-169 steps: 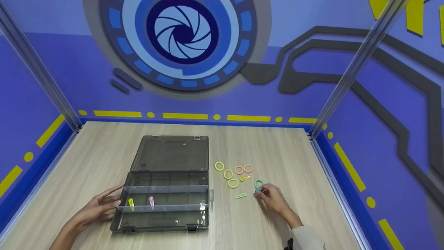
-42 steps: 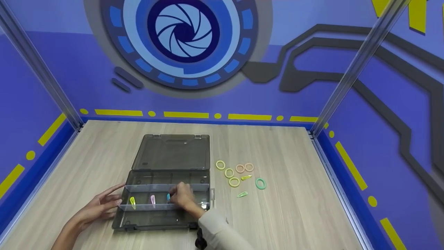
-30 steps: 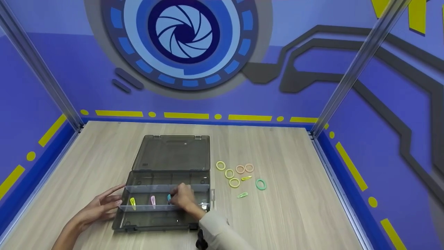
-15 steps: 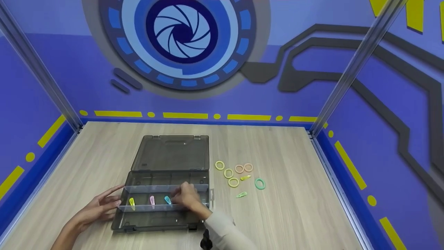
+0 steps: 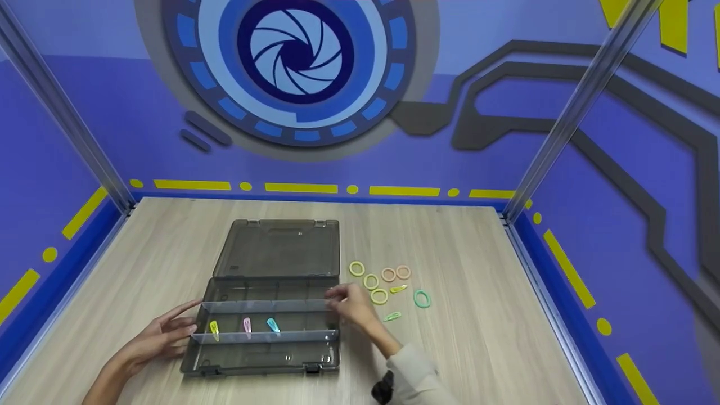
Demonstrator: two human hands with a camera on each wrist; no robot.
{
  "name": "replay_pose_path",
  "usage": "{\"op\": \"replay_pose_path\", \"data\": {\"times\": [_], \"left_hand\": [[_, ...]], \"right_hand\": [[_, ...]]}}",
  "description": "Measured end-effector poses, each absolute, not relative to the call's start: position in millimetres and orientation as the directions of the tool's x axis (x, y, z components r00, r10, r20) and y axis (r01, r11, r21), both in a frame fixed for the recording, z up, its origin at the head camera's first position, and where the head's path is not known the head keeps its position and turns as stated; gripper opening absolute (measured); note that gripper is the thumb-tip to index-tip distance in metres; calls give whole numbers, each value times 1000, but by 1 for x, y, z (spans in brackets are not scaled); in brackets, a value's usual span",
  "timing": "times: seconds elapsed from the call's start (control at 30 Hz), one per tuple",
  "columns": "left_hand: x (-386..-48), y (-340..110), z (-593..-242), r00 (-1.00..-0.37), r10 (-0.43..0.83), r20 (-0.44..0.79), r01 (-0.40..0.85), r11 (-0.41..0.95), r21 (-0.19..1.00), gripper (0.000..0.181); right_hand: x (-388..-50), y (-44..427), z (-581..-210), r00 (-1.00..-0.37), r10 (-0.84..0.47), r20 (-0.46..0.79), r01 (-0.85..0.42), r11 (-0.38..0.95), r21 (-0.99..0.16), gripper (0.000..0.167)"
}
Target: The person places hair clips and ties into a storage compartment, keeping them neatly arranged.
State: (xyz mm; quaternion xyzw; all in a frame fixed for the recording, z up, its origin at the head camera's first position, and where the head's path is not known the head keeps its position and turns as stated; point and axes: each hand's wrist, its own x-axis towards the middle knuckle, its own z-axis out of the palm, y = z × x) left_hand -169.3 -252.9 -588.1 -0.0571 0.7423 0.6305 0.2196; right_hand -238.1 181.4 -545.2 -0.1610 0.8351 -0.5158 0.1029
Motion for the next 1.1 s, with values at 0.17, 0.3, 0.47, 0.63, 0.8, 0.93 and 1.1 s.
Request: {"op": "replay_pose_path", "data": {"times": [0.17,0.3,0.47,0.63,0.8,0.93,1.1], "left_hand": [[-167,-252,-589,-895,177,-409,-375,195,906,75],[-166,-253,-589,-897,169,-408,-375,197,906,75],[-165,-253,-589,-895,167,-414,-380,200,903,76],[-164,-253,-591,-896,170,-410,-377,198,905,77],[-164,-254,-593,-899,167,-404,-370,202,907,77],[-165,-253,-592,-902,164,-399,-364,206,908,77],[-167,-252,-589,-905,181,-384,-349,199,916,74]], "right_hand": [[-236,225,-541,-965,-260,-38,-89,460,-883,23],[-229,258,-542,-977,-199,-75,-29,472,-881,24],[-214,293,-555,-976,-156,-153,53,511,-858,24],[-204,312,-574,-955,-69,-288,203,557,-806,21],[-202,314,-585,-932,8,-361,310,531,-789,19],[-203,311,-589,-939,38,-341,313,506,-804,20],[-206,307,-594,-950,98,-295,305,479,-823,19]]}}
